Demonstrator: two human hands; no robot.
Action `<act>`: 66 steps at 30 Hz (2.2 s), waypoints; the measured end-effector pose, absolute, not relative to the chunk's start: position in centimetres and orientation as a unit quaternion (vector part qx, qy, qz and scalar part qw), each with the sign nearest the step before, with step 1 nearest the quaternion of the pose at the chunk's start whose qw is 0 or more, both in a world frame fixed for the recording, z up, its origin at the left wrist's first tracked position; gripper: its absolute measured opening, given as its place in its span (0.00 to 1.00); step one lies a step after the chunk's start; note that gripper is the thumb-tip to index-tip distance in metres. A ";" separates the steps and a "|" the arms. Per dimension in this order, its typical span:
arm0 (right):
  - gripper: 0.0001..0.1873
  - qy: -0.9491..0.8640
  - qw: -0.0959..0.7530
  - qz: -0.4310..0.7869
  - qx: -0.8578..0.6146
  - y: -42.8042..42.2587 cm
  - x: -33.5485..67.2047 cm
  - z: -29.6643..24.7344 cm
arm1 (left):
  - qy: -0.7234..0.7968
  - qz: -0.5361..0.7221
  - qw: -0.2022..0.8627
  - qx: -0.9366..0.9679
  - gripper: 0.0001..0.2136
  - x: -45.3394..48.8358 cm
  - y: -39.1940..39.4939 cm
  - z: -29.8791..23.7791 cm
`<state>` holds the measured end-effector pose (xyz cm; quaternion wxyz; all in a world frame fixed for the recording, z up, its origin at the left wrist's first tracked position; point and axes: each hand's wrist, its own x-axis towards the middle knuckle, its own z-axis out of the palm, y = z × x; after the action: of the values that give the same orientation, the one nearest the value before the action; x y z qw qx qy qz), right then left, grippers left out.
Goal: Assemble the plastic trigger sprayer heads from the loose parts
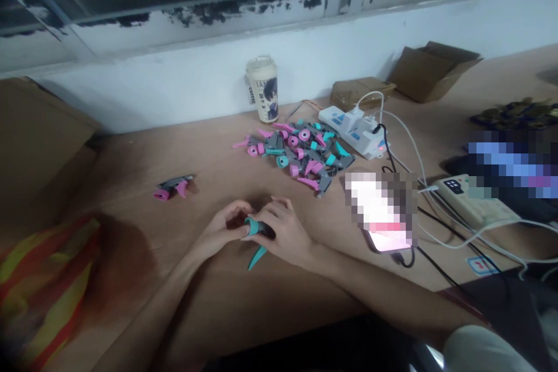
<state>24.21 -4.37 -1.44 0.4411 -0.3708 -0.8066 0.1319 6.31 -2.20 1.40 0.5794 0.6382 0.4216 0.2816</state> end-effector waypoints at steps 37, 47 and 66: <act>0.11 -0.821 0.396 0.117 -0.394 -4.0 24.7 -1.6 | 0.422 0.268 0.631 0.593 0.12 6.6 -2.5 1.1; 0.12 -0.829 0.385 0.117 -0.389 -3.7 24.8 -1.8 | 0.435 0.297 0.601 0.601 0.12 6.9 -2.8 0.5; 0.10 -0.828 0.368 0.082 -0.415 -4.0 24.5 -1.4 | 0.465 0.312 0.581 0.591 0.08 7.5 -3.2 0.8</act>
<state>24.52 -4.01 -1.42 0.3683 -0.4149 -0.8280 0.0821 7.50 -3.22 0.84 0.5809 0.5908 0.4652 0.3115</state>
